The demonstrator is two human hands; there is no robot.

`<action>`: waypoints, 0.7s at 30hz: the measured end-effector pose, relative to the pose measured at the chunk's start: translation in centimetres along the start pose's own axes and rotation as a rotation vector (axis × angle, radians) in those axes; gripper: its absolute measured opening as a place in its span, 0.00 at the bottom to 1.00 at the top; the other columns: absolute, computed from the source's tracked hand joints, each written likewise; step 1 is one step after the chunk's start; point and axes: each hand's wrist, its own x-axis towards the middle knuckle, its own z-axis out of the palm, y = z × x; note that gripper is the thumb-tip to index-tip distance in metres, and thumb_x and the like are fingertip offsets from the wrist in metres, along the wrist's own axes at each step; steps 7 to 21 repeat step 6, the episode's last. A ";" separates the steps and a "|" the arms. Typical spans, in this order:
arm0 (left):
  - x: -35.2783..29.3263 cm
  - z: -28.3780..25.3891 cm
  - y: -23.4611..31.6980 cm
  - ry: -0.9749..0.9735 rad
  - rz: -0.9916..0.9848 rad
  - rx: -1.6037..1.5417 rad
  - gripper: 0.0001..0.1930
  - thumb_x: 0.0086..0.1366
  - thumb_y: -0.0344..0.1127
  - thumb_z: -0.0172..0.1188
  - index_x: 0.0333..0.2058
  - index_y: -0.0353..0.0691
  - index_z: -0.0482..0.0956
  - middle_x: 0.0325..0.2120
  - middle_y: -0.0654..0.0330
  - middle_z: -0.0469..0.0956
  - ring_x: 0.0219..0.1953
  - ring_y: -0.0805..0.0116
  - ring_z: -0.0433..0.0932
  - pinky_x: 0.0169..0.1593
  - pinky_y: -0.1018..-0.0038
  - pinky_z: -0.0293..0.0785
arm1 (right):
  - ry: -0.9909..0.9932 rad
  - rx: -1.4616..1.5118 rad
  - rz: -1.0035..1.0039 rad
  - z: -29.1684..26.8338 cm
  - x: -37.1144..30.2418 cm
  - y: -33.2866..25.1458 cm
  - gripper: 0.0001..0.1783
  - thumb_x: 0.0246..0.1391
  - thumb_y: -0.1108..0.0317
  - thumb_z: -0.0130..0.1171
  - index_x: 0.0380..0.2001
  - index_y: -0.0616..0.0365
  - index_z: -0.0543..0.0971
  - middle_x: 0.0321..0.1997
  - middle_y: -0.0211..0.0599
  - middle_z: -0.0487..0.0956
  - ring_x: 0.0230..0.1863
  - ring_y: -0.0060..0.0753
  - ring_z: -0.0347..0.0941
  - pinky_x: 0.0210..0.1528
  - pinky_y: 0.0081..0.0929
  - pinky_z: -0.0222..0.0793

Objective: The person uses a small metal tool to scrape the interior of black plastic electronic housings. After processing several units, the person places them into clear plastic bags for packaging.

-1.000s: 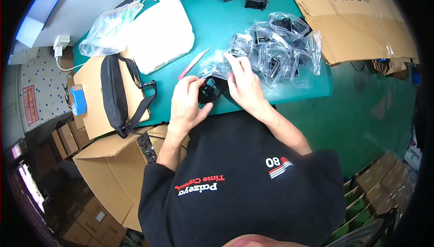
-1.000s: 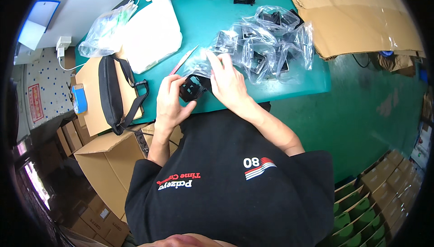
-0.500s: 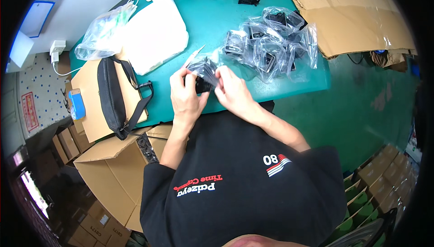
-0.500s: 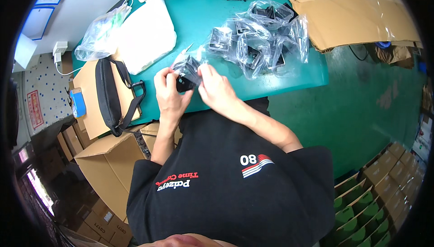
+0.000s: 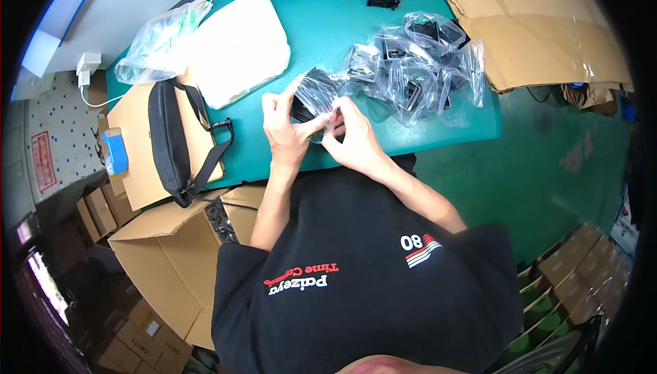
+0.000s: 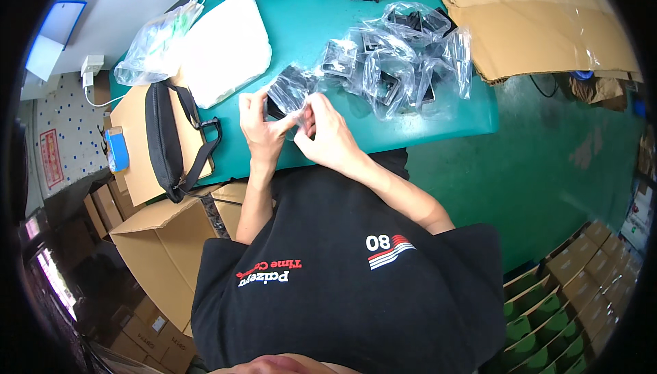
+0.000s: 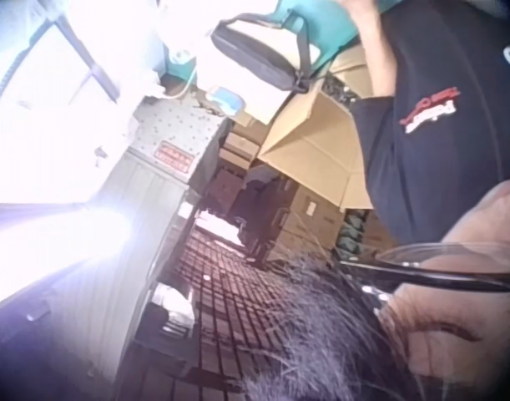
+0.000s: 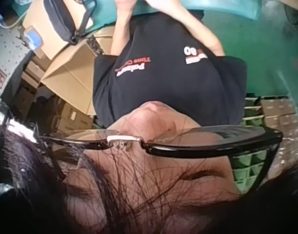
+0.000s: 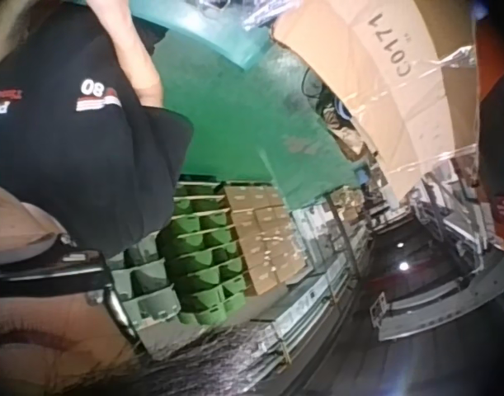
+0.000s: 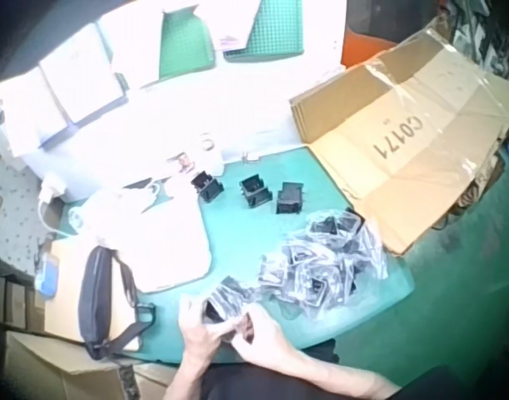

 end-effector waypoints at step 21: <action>-1.5 0.6 -1.3 -0.074 0.077 -0.092 0.13 0.65 0.26 0.67 0.48 0.32 0.79 0.26 0.59 0.73 0.26 0.68 0.72 0.30 0.75 0.73 | 0.087 -0.247 0.110 -0.9 1.1 1.1 0.21 0.54 0.63 0.71 0.37 0.58 0.67 0.24 0.41 0.74 0.22 0.38 0.75 0.27 0.36 0.70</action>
